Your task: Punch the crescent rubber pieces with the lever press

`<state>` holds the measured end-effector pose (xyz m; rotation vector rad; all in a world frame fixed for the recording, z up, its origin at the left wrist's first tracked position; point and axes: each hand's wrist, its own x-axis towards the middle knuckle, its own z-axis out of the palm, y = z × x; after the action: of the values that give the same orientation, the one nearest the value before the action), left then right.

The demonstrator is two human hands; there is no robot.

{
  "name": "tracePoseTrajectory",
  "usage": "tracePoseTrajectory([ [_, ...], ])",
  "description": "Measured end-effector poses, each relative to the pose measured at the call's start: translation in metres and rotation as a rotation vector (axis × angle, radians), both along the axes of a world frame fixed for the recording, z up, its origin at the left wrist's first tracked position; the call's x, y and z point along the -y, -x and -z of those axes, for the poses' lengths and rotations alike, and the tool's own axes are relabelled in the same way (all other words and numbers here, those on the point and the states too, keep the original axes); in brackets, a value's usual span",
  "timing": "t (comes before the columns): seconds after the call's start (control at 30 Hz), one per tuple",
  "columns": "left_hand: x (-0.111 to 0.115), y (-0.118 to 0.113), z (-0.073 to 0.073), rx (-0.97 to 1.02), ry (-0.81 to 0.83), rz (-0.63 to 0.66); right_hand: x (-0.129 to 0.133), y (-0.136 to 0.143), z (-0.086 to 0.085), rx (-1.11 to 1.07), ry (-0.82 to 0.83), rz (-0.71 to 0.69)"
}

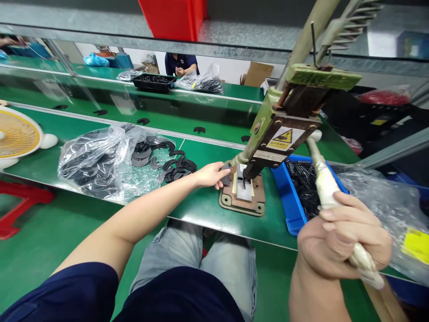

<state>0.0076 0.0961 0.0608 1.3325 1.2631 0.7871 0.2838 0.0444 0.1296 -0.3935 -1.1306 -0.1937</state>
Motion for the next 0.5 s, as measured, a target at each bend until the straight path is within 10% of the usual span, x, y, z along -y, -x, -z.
tracePoseTrajectory([
  [0.5,-0.017,-0.019,-0.002,0.056,-0.035,0.062,0.007,-0.001,0.002,0.076,0.031,-0.011],
])
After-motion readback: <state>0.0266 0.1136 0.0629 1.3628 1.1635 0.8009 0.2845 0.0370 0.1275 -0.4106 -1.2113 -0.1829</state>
